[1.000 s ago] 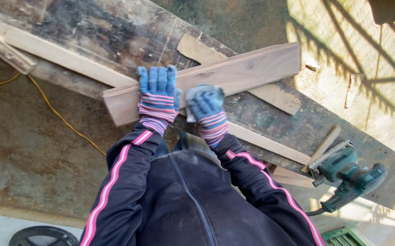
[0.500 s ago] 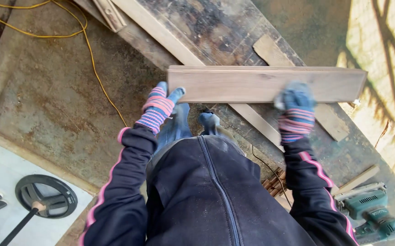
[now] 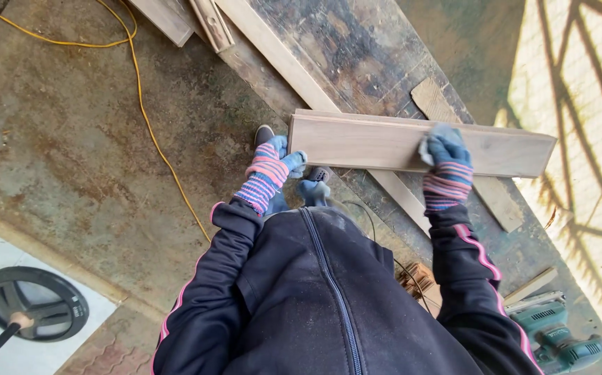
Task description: The recorder is sanding a wooden plank manually using a piece of sandpaper.
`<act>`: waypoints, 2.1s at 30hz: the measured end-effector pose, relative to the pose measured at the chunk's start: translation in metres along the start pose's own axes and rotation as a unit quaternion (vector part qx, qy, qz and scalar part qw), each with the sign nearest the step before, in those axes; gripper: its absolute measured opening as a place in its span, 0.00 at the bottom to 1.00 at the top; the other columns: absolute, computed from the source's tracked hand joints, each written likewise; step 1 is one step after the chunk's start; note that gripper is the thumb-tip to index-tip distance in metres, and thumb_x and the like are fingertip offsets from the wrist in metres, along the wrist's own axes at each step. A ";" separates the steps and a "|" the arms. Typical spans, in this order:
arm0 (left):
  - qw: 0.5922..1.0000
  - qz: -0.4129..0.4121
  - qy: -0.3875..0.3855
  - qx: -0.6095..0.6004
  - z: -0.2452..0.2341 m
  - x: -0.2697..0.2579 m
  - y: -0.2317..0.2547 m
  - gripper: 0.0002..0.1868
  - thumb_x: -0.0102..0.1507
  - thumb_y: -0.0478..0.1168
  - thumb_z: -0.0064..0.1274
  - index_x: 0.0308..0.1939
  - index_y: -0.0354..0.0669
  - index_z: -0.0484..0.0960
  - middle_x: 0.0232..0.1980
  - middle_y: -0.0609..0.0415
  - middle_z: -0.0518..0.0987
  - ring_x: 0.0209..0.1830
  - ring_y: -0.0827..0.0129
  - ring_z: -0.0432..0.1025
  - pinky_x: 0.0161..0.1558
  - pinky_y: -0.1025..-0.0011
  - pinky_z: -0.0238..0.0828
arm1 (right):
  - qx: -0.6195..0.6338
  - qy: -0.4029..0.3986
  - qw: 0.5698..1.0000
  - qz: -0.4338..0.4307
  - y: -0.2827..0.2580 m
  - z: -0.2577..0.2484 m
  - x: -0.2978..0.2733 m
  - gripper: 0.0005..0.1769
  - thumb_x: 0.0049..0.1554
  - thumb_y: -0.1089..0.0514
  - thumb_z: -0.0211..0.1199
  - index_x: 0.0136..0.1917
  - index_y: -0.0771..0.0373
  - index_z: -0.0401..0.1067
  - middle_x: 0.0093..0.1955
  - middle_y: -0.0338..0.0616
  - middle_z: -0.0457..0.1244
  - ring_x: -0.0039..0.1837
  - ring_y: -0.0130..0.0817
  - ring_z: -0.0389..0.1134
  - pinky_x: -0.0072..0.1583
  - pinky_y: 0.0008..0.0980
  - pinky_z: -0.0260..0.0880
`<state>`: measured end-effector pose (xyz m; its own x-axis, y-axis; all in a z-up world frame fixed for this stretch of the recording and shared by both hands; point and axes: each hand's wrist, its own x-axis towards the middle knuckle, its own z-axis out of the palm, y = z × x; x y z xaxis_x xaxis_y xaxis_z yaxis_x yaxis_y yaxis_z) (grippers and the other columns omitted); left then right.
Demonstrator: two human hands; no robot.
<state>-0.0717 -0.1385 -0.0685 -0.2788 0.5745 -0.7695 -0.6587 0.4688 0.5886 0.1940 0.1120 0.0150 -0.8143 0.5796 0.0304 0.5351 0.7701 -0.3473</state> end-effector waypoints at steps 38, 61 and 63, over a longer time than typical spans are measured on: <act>0.957 -0.028 -0.010 0.290 -0.004 -0.007 0.044 0.24 0.56 0.48 0.68 0.47 0.37 0.78 0.42 0.46 0.84 0.40 0.62 0.79 0.45 0.65 0.77 | -0.037 -0.006 0.999 -0.031 -0.218 0.071 0.104 0.27 0.46 0.63 0.60 0.61 0.62 0.73 0.61 0.53 0.65 0.67 0.55 0.63 0.69 0.55 0.61; 0.997 -0.045 0.005 0.055 -0.010 0.004 0.020 0.16 0.59 0.35 0.66 0.46 0.32 0.79 0.34 0.47 0.84 0.25 0.65 0.78 0.28 0.70 0.78 | -0.064 -0.009 0.998 0.008 -0.038 0.041 0.017 0.32 0.54 0.65 0.61 0.72 0.56 0.69 0.71 0.48 0.62 0.75 0.49 0.61 0.78 0.49 0.58; 0.996 -0.059 0.017 0.062 -0.011 0.001 0.020 0.17 0.58 0.36 0.67 0.45 0.33 0.78 0.33 0.47 0.84 0.23 0.69 0.78 0.25 0.74 0.78 | -0.063 -0.011 0.994 0.088 -0.019 0.043 0.003 0.32 0.56 0.69 0.61 0.73 0.54 0.68 0.73 0.45 0.61 0.78 0.46 0.60 0.81 0.47 0.57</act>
<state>-0.0930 -0.1357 -0.0598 -0.2302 0.4880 -0.8419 -0.5979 0.6117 0.5181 0.1717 0.0874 -0.0188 -0.7095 0.7035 -0.0407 0.6924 0.6853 -0.2256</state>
